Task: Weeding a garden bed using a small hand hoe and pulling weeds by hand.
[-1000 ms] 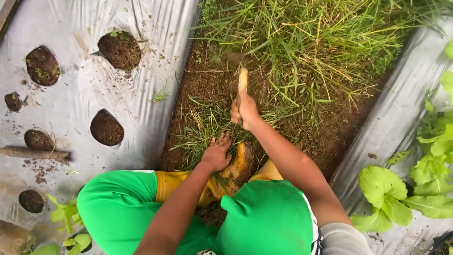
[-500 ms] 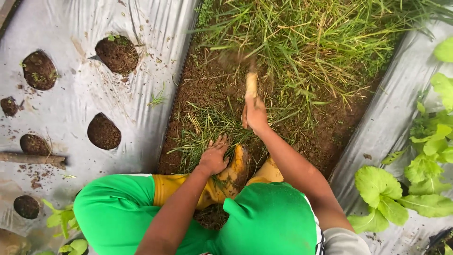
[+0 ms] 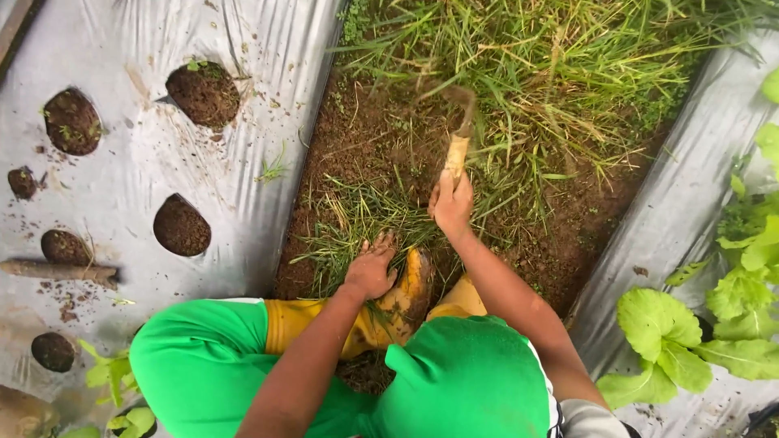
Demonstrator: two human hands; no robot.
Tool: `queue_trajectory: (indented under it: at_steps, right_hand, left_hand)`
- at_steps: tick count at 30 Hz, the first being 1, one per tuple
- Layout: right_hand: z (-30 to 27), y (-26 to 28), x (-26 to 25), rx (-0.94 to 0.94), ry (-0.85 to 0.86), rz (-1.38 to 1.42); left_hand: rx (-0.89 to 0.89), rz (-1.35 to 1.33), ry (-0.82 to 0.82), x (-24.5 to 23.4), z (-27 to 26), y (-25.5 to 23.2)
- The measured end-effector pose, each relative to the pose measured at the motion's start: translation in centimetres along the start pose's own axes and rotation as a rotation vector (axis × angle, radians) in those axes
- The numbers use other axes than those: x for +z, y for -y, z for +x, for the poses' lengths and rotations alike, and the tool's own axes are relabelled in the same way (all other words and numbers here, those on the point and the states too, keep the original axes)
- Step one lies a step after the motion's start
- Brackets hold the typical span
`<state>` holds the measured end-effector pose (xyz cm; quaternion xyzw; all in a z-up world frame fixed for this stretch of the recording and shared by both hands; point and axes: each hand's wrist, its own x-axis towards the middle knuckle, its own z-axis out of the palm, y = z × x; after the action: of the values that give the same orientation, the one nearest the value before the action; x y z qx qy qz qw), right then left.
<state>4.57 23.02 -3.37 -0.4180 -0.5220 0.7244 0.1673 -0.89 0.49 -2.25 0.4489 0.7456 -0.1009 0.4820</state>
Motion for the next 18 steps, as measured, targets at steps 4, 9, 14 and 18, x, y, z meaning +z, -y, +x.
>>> queue_trajectory:
  at_steps: [4, 9, 14, 18]
  right_hand:
    - [0.8, -1.9, -0.4, 0.095, -0.066, -0.027]
    - [2.4, -1.3, -0.1, 0.348, -0.104, 0.234]
    - [0.9, 0.5, -0.3, 0.334, 0.061, 0.120]
    - [3.9, -4.8, -2.4, 0.293, -0.112, 0.253]
  left_hand:
    - [0.000, -0.024, 0.009, -0.2, -1.1, -0.4]
    - [-0.040, -0.011, 0.056, -0.6, 0.1, -0.3]
    - [-0.030, -0.019, 0.024, -0.6, -0.2, -0.4]
    - [-0.017, -0.010, 0.010, -1.5, -1.2, -1.3]
